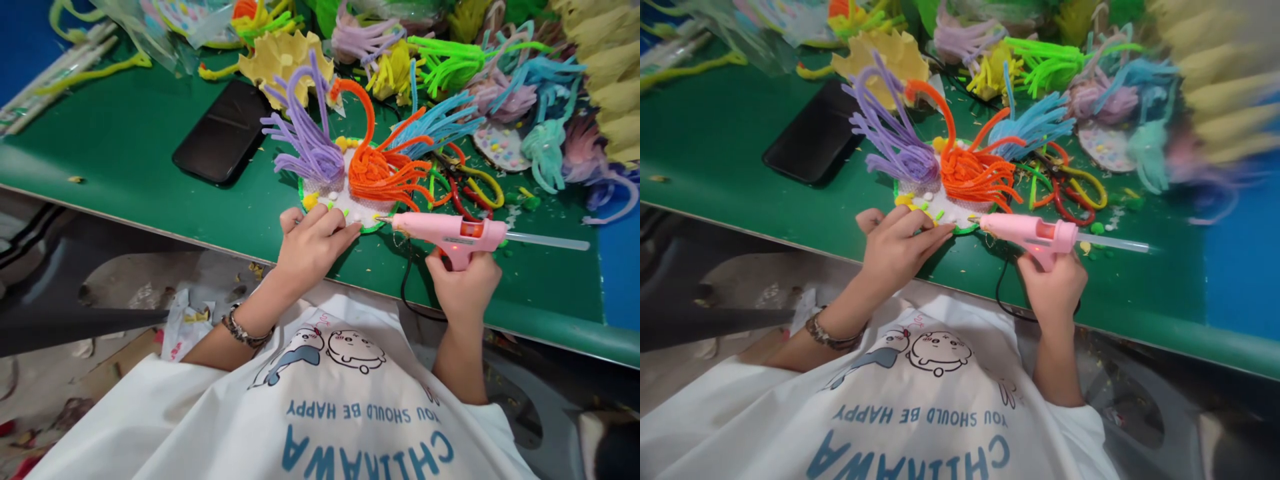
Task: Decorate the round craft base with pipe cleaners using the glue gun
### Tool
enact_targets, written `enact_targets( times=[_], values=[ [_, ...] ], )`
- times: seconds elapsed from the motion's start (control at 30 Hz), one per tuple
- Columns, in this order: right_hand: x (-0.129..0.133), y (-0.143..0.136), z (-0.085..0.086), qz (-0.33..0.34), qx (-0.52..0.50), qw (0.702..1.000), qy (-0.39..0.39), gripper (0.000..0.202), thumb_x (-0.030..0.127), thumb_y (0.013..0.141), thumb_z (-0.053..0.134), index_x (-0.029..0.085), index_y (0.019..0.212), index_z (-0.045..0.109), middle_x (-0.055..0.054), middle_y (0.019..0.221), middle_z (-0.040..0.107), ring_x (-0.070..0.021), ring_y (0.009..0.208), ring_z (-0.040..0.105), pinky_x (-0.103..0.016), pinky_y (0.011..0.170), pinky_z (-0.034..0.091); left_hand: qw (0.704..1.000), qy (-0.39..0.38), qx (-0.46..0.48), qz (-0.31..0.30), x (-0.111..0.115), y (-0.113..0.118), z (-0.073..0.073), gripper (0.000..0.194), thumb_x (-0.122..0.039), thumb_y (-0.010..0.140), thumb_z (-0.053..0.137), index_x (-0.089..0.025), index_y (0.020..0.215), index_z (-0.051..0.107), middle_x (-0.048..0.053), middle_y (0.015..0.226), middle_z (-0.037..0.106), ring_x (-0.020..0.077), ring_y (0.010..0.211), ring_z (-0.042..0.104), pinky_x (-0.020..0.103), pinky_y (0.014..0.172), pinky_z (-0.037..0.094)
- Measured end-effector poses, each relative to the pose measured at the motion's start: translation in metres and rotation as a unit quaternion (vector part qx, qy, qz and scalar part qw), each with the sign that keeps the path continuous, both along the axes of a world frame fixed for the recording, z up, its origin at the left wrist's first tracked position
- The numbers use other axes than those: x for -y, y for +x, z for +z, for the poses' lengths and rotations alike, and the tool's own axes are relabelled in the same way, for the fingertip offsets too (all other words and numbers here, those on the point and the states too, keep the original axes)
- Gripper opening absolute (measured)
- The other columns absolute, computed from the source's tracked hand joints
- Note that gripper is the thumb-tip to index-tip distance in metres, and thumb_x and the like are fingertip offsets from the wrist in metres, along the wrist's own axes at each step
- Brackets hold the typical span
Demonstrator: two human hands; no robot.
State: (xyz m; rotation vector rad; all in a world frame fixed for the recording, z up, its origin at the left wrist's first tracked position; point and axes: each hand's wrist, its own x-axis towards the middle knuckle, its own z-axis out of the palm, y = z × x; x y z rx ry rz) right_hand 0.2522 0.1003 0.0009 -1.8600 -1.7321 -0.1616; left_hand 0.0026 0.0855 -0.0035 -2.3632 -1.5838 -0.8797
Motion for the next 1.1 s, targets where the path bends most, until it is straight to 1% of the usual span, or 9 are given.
enact_targets(
  times=[0.13,0.27,0.4,0.57,0.73,0.83,0.93,1.03,1.1],
  values=[
    [0.001,0.002,0.000,-0.009,-0.010,1.000,0.008,0.023,0.043,0.066,0.054,0.022,0.073,0.058,-0.005,0.060,0.055,-0.0214,0.055,0.052,-0.033,0.056,0.043,0.998,0.057,-0.028,0.004,0.000,0.002,0.002,0.023,-0.030,0.104,0.050,-0.026,0.095,0.072,-0.002,0.073,0.059,0.0150,0.072,0.050,0.034,0.064,0.025],
    [0.002,0.004,0.000,-0.005,-0.028,1.000,0.001,0.024,0.043,0.066,0.055,0.021,0.074,0.059,-0.004,0.060,0.054,-0.0205,0.054,0.051,-0.034,0.056,0.043,0.991,0.128,-0.034,0.035,0.004,0.006,0.006,0.016,-0.027,0.102,0.055,-0.024,0.105,0.071,-0.002,0.070,0.058,0.0138,0.067,0.049,0.033,0.062,0.025],
    [0.003,0.005,-0.001,-0.002,-0.037,0.999,-0.008,0.026,0.043,0.067,0.054,0.020,0.078,0.060,-0.004,0.061,0.054,-0.0208,0.057,0.051,-0.034,0.058,0.044,0.992,0.113,-0.056,0.016,0.005,0.006,0.007,0.019,-0.023,0.102,0.055,-0.026,0.096,0.072,-0.002,0.066,0.055,0.0133,0.064,0.049,0.032,0.060,0.026],
    [0.004,0.004,0.003,-0.011,-0.080,0.997,-0.010,0.022,0.044,0.064,0.056,0.024,0.072,0.053,-0.001,0.057,0.050,-0.0181,0.053,0.047,-0.033,0.055,0.043,0.991,0.080,-0.095,0.039,0.004,0.007,0.009,0.024,-0.023,0.103,0.049,-0.026,0.098,0.073,-0.001,0.064,0.053,0.0149,0.065,0.049,0.032,0.059,0.027],
    [0.003,0.021,0.015,-0.091,-0.214,0.973,0.004,0.030,0.045,0.055,0.067,0.025,0.067,0.047,0.002,0.056,0.051,-0.0159,0.050,0.047,-0.032,0.051,0.043,0.990,0.116,-0.054,0.055,0.005,0.013,0.016,0.016,-0.018,0.098,0.057,-0.023,0.105,0.071,-0.001,0.069,0.057,0.0143,0.064,0.050,0.032,0.062,0.029],
    [0.001,0.045,0.018,-0.156,-0.308,0.937,0.048,0.034,0.042,0.052,0.072,0.023,0.072,0.053,0.001,0.064,0.057,-0.0174,0.055,0.054,-0.033,0.053,0.045,0.994,0.109,-0.021,-0.006,-0.002,0.018,0.030,0.017,-0.018,0.099,0.056,-0.024,0.097,0.072,-0.002,0.068,0.058,0.0131,0.064,0.052,0.031,0.063,0.030],
    [-0.002,0.067,0.018,-0.165,-0.396,0.897,0.102,0.030,0.036,0.055,0.071,0.023,0.074,0.052,0.005,0.060,0.055,-0.0152,0.050,0.052,-0.032,0.052,0.046,0.988,0.107,0.005,-0.107,-0.017,0.031,0.053,0.020,-0.019,0.100,0.055,-0.024,0.094,0.073,-0.003,0.073,0.064,0.0111,0.066,0.056,0.030,0.066,0.034],
    [-0.006,0.077,0.016,-0.151,-0.474,0.856,0.142,0.026,0.033,0.054,0.068,0.025,0.069,0.048,0.010,0.045,0.044,-0.0121,0.039,0.041,-0.030,0.043,0.040,0.981,0.074,-0.016,-0.176,-0.038,0.062,0.077,0.023,-0.021,0.100,0.051,-0.024,0.097,0.073,-0.001,0.085,0.069,0.0122,0.071,0.061,0.030,0.067,0.036],
    [-0.008,0.078,0.015,-0.153,-0.484,0.847,0.157,0.025,0.034,0.053,0.067,0.026,0.067,0.048,0.010,0.042,0.043,-0.0117,0.037,0.039,-0.029,0.039,0.037,0.968,-0.015,-0.079,-0.239,-0.053,0.094,0.087,0.022,-0.024,0.100,0.052,-0.023,0.097,0.074,0.001,0.091,0.070,0.0144,0.073,0.063,0.031,0.065,0.037]
  ],
)
